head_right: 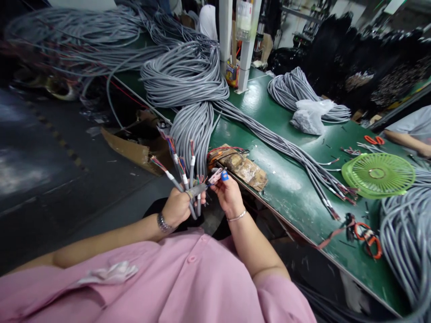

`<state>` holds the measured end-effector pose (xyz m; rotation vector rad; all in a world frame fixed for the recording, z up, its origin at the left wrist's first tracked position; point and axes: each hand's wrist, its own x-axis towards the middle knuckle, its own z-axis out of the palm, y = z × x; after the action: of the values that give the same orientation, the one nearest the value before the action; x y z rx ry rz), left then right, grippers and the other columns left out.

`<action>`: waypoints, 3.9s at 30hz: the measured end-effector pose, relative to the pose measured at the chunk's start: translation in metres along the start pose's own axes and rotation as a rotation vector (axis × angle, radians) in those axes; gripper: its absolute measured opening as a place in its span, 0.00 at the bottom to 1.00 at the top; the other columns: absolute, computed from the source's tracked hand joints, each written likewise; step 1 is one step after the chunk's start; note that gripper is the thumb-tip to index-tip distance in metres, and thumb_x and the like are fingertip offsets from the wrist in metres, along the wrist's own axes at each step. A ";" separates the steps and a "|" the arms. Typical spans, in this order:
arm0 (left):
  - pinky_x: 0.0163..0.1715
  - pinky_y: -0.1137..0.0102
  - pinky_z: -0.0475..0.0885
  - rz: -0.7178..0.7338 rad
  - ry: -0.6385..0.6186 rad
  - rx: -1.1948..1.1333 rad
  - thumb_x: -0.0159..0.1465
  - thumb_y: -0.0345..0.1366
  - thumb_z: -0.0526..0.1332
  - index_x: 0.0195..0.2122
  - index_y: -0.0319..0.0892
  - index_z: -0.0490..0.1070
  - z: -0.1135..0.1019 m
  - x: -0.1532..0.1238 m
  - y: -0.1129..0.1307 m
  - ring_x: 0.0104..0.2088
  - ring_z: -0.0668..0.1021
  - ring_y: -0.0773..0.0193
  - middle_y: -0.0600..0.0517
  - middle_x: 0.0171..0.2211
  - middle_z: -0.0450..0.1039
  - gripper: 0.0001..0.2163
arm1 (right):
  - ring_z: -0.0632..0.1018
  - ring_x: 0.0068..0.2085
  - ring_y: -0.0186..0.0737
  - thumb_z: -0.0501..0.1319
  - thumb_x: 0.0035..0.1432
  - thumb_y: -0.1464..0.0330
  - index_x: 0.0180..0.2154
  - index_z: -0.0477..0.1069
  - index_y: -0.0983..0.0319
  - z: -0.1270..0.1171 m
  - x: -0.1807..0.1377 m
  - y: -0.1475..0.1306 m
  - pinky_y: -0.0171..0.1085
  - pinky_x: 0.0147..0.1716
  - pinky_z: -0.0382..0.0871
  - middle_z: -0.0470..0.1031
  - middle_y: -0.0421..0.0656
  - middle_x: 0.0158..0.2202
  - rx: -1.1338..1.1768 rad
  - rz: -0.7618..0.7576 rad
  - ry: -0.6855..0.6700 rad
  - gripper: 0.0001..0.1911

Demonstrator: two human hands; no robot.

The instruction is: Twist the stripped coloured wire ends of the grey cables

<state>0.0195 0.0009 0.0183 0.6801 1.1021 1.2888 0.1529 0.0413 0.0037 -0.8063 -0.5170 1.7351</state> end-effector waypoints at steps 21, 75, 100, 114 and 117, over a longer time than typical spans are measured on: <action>0.17 0.75 0.67 -0.002 -0.135 0.005 0.51 0.33 0.69 0.28 0.39 0.71 -0.020 -0.006 0.002 0.17 0.72 0.69 0.55 0.18 0.71 0.08 | 0.72 0.28 0.31 0.65 0.50 0.51 0.37 0.74 0.62 -0.002 -0.010 -0.006 0.32 0.28 0.69 0.75 0.42 0.32 -0.136 0.074 -0.110 0.22; 0.17 0.74 0.66 -0.020 -0.165 0.182 0.51 0.39 0.69 0.24 0.38 0.71 -0.028 -0.004 -0.003 0.16 0.72 0.68 0.52 0.17 0.71 0.10 | 0.71 0.26 0.29 0.67 0.49 0.59 0.34 0.73 0.63 -0.004 -0.027 0.005 0.31 0.28 0.68 0.73 0.39 0.28 -0.198 0.161 -0.096 0.15; 0.16 0.74 0.67 -0.027 -0.125 0.061 0.51 0.36 0.69 0.23 0.38 0.73 -0.024 -0.002 -0.003 0.18 0.75 0.65 0.51 0.18 0.73 0.08 | 0.69 0.23 0.27 0.70 0.48 0.66 0.30 0.72 0.63 -0.003 -0.028 0.025 0.30 0.28 0.70 0.67 0.35 0.22 0.011 0.243 -0.152 0.10; 0.15 0.75 0.67 -0.054 -0.256 0.084 0.51 0.34 0.69 0.22 0.37 0.71 -0.031 0.002 0.000 0.14 0.69 0.70 0.54 0.14 0.69 0.08 | 0.70 0.24 0.28 0.71 0.45 0.66 0.29 0.72 0.63 0.000 -0.020 0.019 0.29 0.24 0.64 0.73 0.37 0.23 -0.129 0.114 -0.158 0.11; 0.15 0.75 0.66 -0.029 -0.201 0.074 0.50 0.34 0.69 0.22 0.38 0.70 -0.028 -0.001 0.000 0.14 0.69 0.71 0.55 0.14 0.68 0.08 | 0.68 0.23 0.27 0.71 0.45 0.64 0.30 0.71 0.62 -0.005 -0.018 0.017 0.30 0.24 0.66 0.70 0.35 0.23 -0.068 0.114 -0.063 0.13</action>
<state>-0.0061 -0.0053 0.0081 0.8276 0.9943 1.1330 0.1484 0.0188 -0.0067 -0.8455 -0.5851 1.8609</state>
